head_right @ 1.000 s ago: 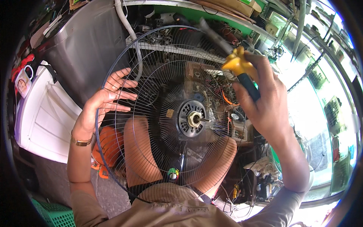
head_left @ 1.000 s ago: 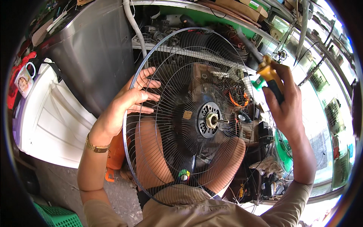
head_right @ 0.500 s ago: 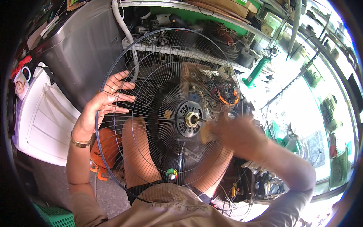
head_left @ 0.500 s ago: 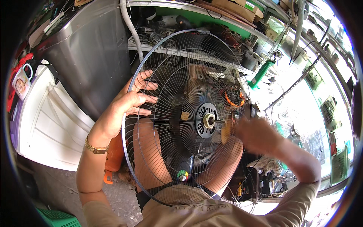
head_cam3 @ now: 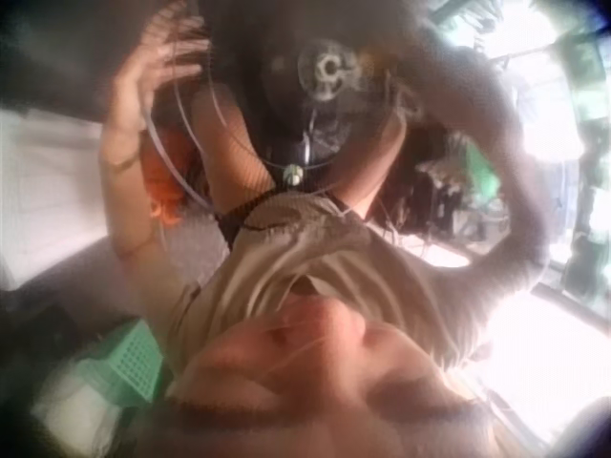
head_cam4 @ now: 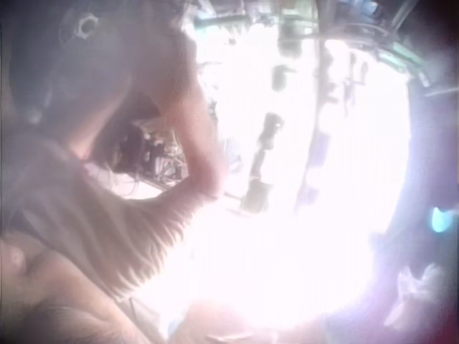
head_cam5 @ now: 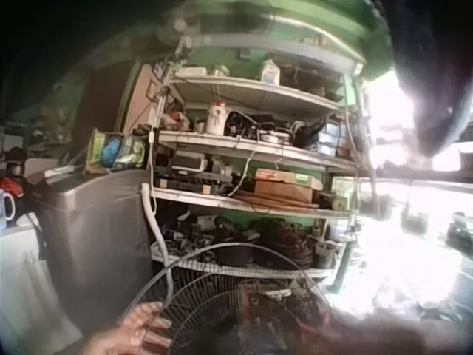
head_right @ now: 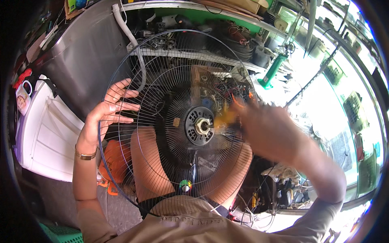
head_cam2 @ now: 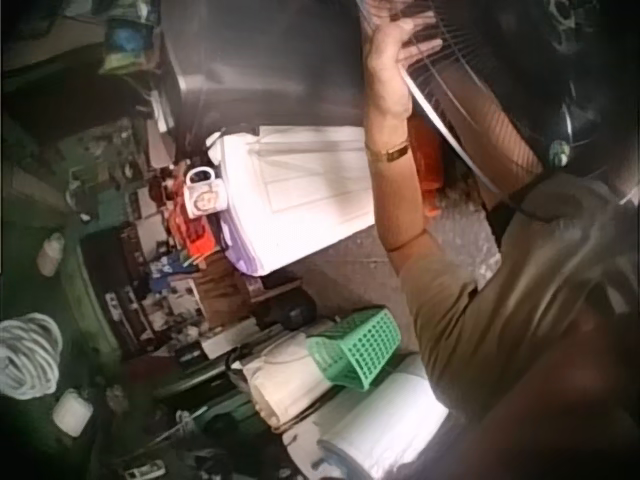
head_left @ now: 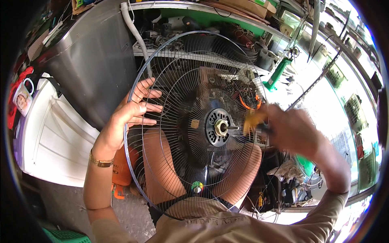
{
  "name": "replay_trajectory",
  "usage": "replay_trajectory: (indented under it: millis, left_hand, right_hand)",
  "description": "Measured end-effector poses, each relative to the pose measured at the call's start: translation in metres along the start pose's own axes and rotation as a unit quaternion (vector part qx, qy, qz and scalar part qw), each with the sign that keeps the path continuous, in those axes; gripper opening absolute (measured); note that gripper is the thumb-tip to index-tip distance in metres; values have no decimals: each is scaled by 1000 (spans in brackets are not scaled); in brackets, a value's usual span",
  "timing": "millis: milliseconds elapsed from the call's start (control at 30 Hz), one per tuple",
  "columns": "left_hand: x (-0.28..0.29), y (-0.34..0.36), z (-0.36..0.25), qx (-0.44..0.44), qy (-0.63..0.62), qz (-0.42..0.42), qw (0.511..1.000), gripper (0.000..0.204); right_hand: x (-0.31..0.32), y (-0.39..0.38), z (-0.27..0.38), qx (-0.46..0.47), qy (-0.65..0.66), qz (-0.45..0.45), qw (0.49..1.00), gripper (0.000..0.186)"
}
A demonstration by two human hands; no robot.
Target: The person disassembles a standing electric fan, removing the front grille and motor housing. They use a screwdriver to loosen screws and separate the motor casing to access the internal wiring.
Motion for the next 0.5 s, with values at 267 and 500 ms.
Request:
replay_trajectory:
  millis: [267,500]
  left_hand:
    - [2,5,1,2,-2,13,1000,72]
    - [29,-9,18,-5,-15,-33,999,80]
  right_hand:
    - [-53,-21,9,161,-293,40,941,36]
    - [-16,-20,-128,-253,193,-376,870,30]
Point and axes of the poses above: each hand's wrist, its own y-axis towards the middle knuckle, its own x-axis out of the back of the hand, z = x × y, the point moved 1 cm from there along y, towards the middle knuckle, and after that the axes turned 7 degrees about -x, right-handed, at the moved point
